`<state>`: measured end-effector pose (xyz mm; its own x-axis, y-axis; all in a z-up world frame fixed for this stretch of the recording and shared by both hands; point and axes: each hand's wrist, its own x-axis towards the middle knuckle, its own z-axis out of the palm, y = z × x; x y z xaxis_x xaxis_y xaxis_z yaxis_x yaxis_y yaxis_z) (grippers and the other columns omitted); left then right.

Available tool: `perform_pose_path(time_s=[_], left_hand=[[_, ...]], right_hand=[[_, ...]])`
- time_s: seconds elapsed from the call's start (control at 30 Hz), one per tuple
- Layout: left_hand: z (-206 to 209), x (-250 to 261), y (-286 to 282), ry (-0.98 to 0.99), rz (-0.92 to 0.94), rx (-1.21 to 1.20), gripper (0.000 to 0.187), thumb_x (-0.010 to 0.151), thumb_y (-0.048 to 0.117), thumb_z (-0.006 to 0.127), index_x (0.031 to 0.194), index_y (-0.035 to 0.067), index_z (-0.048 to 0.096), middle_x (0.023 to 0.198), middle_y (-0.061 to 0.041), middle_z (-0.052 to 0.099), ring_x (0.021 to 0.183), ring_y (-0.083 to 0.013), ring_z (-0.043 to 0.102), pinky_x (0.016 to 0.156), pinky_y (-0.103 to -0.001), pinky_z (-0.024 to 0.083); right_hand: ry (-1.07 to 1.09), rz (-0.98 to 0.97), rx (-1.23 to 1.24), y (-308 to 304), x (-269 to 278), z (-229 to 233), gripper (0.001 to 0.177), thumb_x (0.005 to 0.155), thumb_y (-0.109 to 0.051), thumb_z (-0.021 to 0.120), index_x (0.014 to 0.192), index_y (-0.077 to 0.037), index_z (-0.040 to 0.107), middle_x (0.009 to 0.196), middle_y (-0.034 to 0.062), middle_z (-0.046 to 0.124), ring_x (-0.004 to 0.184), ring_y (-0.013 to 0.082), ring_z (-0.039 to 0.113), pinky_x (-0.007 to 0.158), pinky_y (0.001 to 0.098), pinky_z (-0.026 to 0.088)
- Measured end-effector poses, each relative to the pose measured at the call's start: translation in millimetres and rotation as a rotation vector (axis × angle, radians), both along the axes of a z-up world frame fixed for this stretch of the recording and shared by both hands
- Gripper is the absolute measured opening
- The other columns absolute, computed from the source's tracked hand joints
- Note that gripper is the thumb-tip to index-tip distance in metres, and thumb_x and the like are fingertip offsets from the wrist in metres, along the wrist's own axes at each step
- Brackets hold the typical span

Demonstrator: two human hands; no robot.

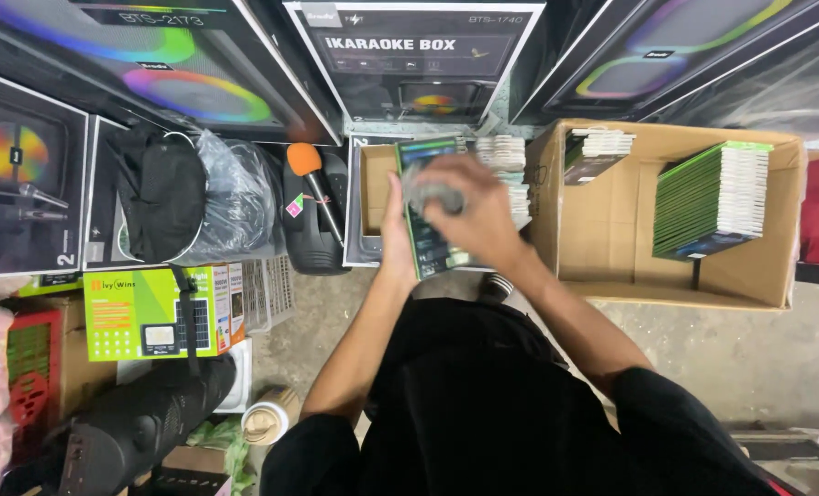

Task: The recorder wipes down packaged screen protectors with a cloth and organizes them into a cardboard box.

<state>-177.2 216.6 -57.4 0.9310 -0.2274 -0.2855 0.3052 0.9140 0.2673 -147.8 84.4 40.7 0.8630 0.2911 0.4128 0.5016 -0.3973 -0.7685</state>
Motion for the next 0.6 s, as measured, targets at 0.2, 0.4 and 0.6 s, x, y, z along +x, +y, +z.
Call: perform_pose_path(time_s=[0.2, 0.4, 0.6], left_hand=[[36, 9, 17, 0.034, -0.093, 0.134, 0.065, 0.1, 0.066, 0.05, 0.116, 0.005, 0.068, 0.091, -0.01, 0.072, 0.073, -0.0196, 0.072, 0.067, -0.033, 0.061], [29, 24, 39, 0.103, 0.117, 0.177, 0.048, 0.103, 0.052, 0.056, 0.124, 0.01, 0.066, 0.105, -0.005, 0.071, 0.088, -0.0178, 0.069, 0.077, -0.034, 0.059], [30, 16, 26, 0.051, 0.01, 0.091, 0.05, 0.108, 0.048, 0.049, 0.137, 0.007, 0.059, 0.12, -0.008, 0.068, 0.102, -0.0186, 0.069, 0.087, -0.034, 0.058]], right_hand=[[0.103, -0.188, -0.024, 3, 10, -6, 0.032, 0.085, -0.001, 0.07, 0.117, -0.004, 0.068, 0.121, 0.0132, 0.066, 0.111, 0.0291, 0.069, 0.095, 0.0399, 0.057], [0.056, 0.053, -0.084, 32, -26, -8, 0.035, 0.081, -0.002, 0.071, 0.115, -0.008, 0.07, 0.121, 0.0125, 0.066, 0.115, 0.0304, 0.065, 0.098, 0.0417, 0.055], [0.046, -0.227, -0.035, 30, 22, -12, 0.035, 0.09, 0.0, 0.07, 0.124, -0.009, 0.069, 0.123, 0.0141, 0.066, 0.114, 0.031, 0.067, 0.096, 0.0405, 0.056]])
